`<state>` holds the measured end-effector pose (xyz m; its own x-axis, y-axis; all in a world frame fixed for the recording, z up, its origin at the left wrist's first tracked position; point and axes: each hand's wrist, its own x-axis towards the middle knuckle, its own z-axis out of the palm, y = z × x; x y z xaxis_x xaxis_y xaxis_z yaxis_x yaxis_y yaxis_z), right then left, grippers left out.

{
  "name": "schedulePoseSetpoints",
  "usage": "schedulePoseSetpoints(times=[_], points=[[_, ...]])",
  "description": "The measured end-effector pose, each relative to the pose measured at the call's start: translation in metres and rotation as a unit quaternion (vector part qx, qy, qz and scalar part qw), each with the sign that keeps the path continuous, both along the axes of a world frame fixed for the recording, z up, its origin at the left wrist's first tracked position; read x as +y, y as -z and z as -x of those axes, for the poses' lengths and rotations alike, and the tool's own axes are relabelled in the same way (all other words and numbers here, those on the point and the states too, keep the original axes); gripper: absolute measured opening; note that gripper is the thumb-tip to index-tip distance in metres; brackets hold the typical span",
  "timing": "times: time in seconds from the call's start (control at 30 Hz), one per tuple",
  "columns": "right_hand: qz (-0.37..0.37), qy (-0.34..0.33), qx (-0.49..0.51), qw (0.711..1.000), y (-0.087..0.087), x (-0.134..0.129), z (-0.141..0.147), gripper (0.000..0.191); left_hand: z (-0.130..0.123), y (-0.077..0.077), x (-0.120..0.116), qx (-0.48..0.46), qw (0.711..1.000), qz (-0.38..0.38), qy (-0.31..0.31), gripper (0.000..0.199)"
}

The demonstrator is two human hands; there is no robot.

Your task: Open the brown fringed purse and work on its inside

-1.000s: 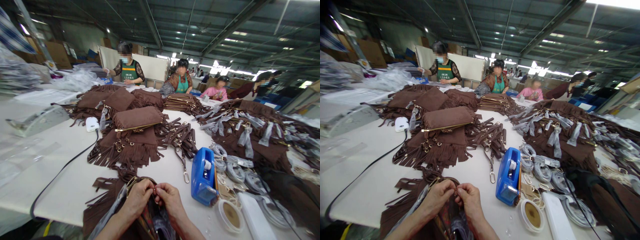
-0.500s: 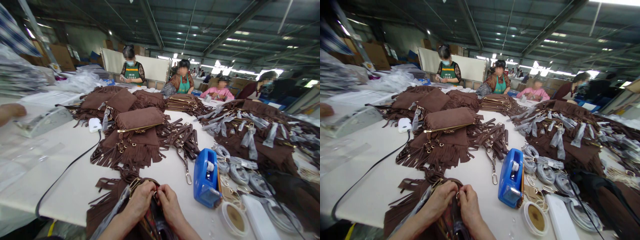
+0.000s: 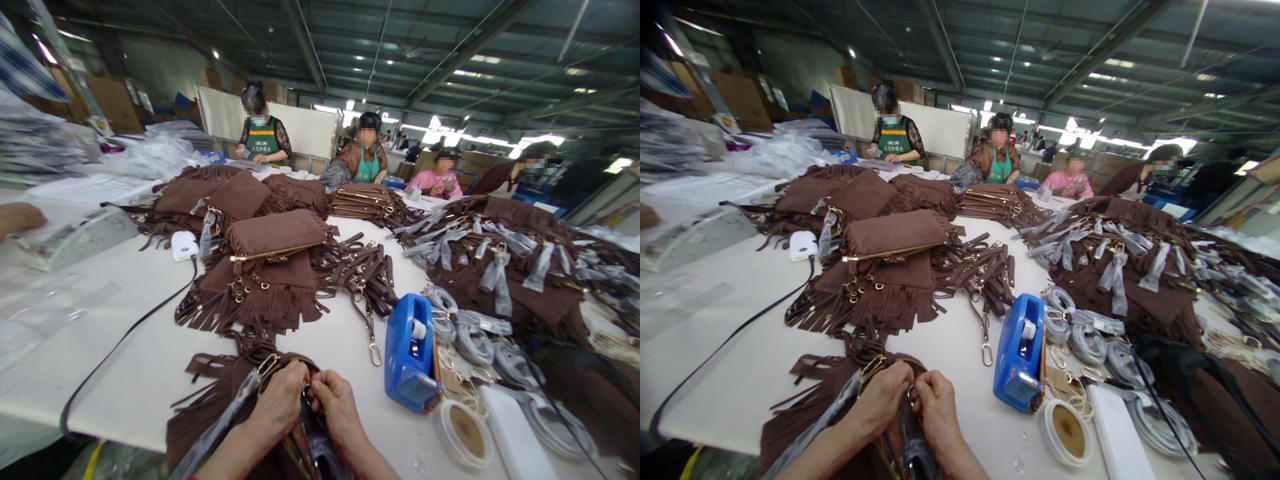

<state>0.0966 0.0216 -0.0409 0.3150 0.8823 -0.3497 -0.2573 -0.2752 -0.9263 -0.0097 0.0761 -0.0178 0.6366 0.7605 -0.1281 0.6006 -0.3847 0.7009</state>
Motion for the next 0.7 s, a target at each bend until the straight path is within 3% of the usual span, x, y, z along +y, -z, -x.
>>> schedulePoseSetpoints(times=[0.27,0.7], points=[[0.037,-0.002,0.017,0.999,-0.0027,-0.0006,-0.0012,0.026,-0.0009,0.0018,-0.0031,0.016,1.0,-0.006,-0.002,0.022],[0.026,-0.002,0.01,1.0,0.0035,-0.0011,-0.003,0.023,-0.0037,0.0048,-0.005,0.032,0.999,-0.009,0.0,0.021]])
